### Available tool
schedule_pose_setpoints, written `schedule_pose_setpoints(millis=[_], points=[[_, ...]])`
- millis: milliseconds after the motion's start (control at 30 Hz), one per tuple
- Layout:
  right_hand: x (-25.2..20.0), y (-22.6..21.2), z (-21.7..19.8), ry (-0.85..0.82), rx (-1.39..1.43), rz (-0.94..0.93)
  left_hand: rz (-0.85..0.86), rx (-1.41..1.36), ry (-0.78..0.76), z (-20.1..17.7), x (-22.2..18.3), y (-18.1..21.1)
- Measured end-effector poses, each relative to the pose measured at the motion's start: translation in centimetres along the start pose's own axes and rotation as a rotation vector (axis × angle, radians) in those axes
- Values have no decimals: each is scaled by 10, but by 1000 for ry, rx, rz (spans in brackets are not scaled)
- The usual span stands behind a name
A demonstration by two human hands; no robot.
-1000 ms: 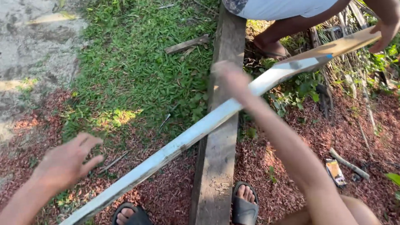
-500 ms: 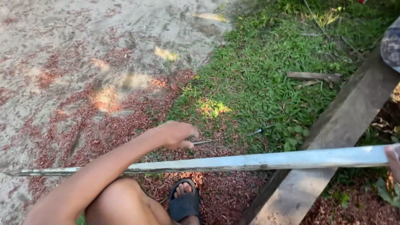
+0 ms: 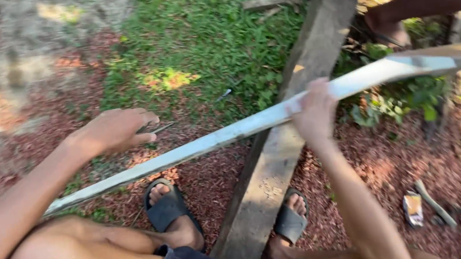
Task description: Sanding a long white boat component using a piece of sandpaper
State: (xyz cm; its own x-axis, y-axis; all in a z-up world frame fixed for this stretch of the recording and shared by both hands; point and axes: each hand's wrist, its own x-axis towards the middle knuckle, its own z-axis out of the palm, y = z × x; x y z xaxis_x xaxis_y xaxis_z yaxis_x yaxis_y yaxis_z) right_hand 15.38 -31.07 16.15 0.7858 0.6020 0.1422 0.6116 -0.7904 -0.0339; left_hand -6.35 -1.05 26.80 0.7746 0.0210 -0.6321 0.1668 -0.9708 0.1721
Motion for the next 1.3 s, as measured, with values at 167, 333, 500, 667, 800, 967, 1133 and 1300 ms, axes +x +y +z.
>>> schedule_pose_setpoints(millis=[167,333,500,667,800,967,1133,1300], points=[[-42,-129,-24,-17,210,-141,57,-79,-14,-20,29,36],[-93,-246,-30,-129,487,-261,463,-200,180,-36,70,75],[-121,-269,34,62,526,-567,489,-36,218,-48,65,104],[-62,-136,-15,-118,349,-418,403,-37,171,-8,68,61],[-5,-7,-15,40,337,38,142,-139,-38,-2,40,36],[11,37,11,-134,149,325,68,-193,-144,8,27,23],[-21,-99,-74,232,933,415,147,-227,-101,5,31,28],[-92,-212,-4,-199,372,11,388,-226,23,13,56,47]])
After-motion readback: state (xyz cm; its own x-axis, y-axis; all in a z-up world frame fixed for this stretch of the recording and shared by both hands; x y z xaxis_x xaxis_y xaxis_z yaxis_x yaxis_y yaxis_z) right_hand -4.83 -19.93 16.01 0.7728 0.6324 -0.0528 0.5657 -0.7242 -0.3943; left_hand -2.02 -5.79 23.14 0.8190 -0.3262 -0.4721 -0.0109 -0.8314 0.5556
